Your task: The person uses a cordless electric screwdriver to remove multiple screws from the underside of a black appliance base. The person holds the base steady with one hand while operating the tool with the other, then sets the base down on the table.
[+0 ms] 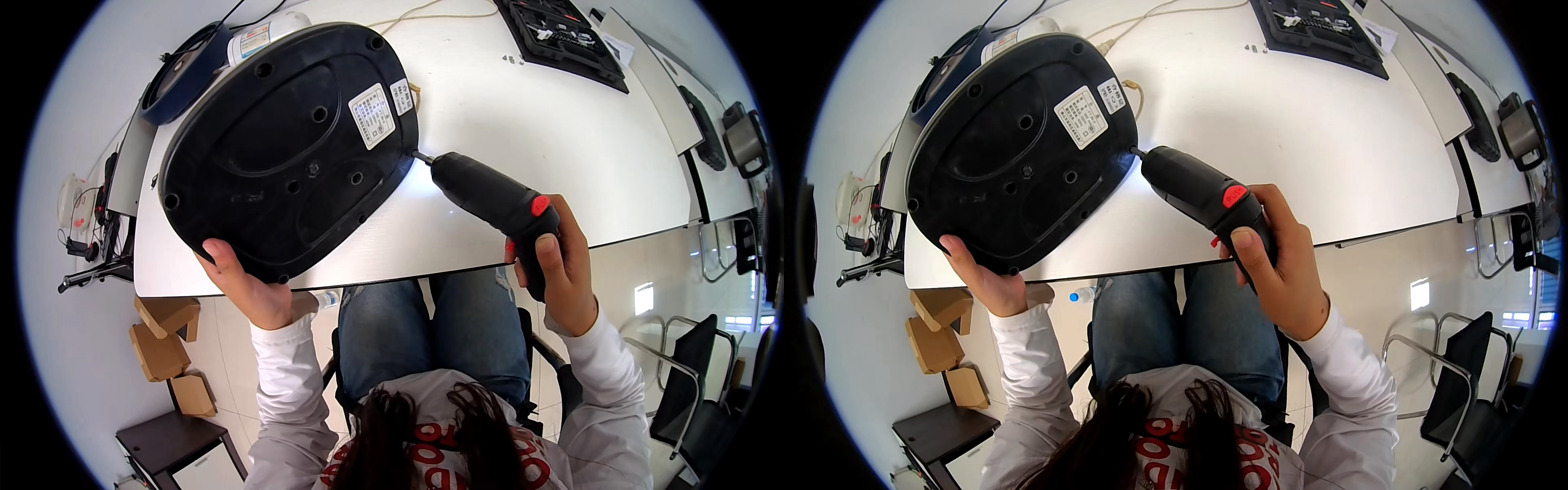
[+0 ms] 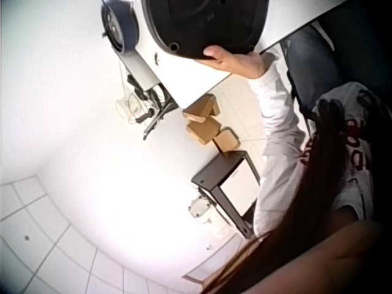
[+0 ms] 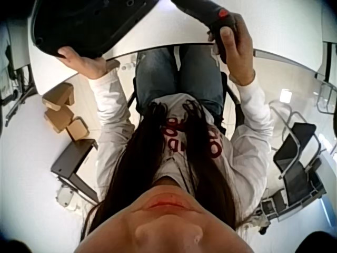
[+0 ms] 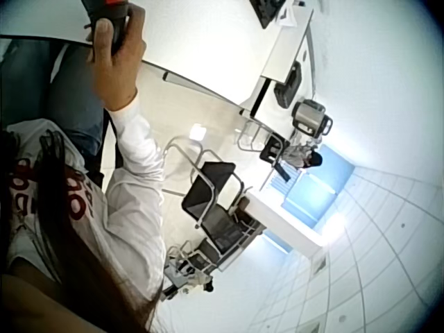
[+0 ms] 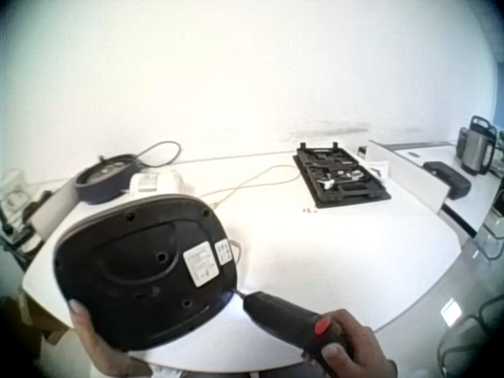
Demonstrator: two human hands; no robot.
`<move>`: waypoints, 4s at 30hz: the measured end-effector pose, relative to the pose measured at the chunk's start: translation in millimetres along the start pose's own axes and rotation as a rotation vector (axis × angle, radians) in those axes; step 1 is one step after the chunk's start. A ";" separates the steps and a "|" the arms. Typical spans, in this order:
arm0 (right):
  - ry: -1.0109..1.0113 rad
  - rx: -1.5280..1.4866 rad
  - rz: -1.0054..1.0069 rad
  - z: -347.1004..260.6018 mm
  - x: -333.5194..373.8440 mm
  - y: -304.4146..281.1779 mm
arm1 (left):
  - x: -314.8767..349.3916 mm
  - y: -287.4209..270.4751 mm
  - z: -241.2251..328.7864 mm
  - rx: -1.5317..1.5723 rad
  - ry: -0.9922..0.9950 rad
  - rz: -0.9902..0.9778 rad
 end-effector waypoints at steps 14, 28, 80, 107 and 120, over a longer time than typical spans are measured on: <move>0.004 0.081 0.003 -6.1 8.0 -1.1 | 4.1 1.8 -4.5 0.050 -0.033 0.036; 0.101 -0.594 0.463 -22.5 91.6 -6.4 | -24.1 -24.7 1.1 0.281 -0.184 0.146; 0.106 -1.009 0.211 0.2 66.3 13.0 | 1.8 -16.9 -30.2 0.404 -0.257 0.085; -0.072 -0.110 0.198 -16.3 44.4 41.4 | 3.7 -10.4 -27.0 0.403 -0.196 0.095; -0.123 0.176 0.167 -19.0 38.5 52.1 | 3.9 -8.5 -24.3 0.401 -0.200 0.114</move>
Point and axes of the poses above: each hand's wrist, its own x-axis away from the middle knuckle, its own y-axis out of the palm, z = x × y, the point moved 6 cm from there along -x, towards the middle knuckle, and after that the axes turned 8 degrees about -x, right-handed, at the moved point
